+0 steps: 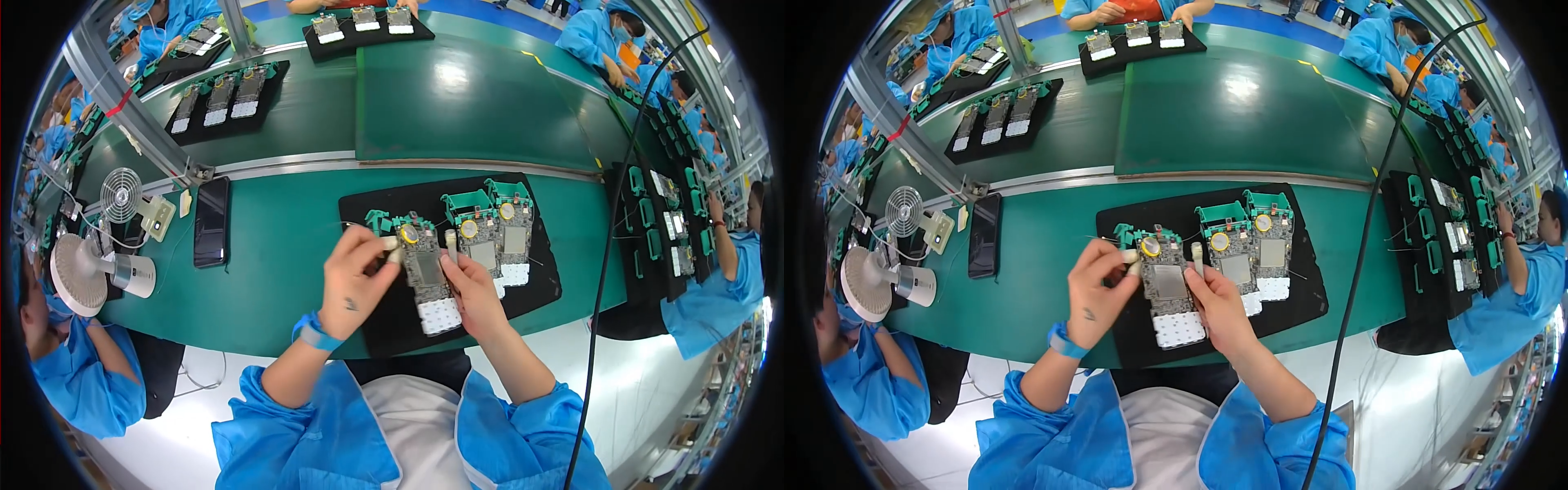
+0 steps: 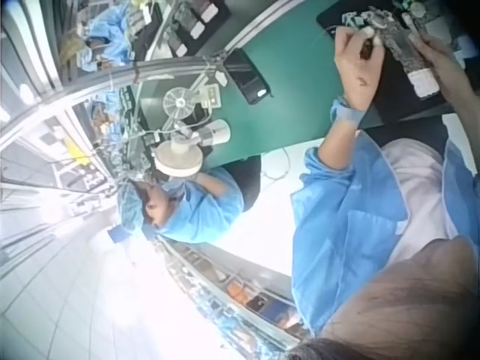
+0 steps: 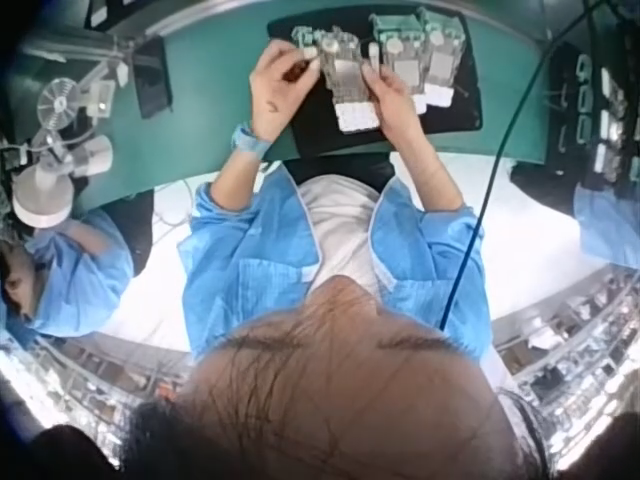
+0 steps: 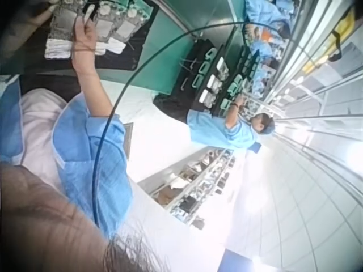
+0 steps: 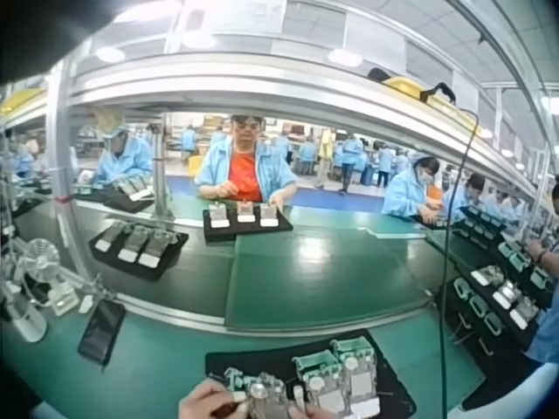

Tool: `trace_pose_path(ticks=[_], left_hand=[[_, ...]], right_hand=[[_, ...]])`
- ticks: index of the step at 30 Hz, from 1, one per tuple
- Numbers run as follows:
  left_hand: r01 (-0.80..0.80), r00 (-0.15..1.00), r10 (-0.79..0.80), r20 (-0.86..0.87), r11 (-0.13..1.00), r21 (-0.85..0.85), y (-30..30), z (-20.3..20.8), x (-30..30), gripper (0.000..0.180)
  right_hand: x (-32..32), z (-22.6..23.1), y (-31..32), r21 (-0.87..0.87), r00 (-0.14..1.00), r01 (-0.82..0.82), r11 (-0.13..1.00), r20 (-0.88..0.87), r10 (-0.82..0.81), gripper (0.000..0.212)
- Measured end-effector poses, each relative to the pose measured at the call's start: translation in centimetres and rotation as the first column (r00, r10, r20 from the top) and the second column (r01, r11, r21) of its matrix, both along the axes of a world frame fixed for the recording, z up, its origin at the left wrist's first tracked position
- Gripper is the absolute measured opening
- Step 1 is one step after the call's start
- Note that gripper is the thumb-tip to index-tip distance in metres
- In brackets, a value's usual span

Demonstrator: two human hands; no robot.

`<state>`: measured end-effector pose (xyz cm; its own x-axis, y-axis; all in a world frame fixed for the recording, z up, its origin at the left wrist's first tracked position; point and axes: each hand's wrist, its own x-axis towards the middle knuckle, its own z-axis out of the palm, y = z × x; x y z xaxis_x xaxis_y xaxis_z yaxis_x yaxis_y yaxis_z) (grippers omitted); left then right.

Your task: The person assembles internal components of electronic terminals by hand, connecting internal wiring to circuit boards and other electronic components within a plastic chassis, using a precision prying tool and a manual pick for precise placement.

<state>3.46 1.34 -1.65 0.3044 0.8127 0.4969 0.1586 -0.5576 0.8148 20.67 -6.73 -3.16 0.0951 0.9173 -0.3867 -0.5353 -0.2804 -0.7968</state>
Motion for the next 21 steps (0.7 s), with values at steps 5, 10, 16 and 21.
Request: trace_pose_path(ticks=[5, 10, 16, 21], left_hand=[[0.129, 0.985, -0.086, 0.151, 0.944, -0.305, -0.2, -1.3, -1.6, 0.022], [0.066, 0.989, -0.065, -0.136, 0.998, 0.002, -0.4, -1.3, -1.9, 0.021], [0.213, 0.929, -0.159, -0.333, 0.968, 0.130, 0.8, 0.4, -1.4, 0.024], [0.240, 0.922, -0.189, -0.339, 0.964, 0.115, 1.3, 0.4, -1.5, 0.025]], right_hand=[[-1.2, -1.8, -0.8, 0.221, 0.765, 0.059, 0.973, 0.617, -0.186, 0.026], [-2.9, 0.5, -1.1, 0.348, 0.331, 0.006, 0.938, 0.884, -0.330, 0.031], [-1.6, 0.0, 1.0, 0.514, 0.216, -0.336, 0.789, 0.858, -0.466, 0.021], [-1.4, 0.1, 1.6, 0.447, 0.076, -0.406, 0.797, 0.885, -0.459, 0.017]])
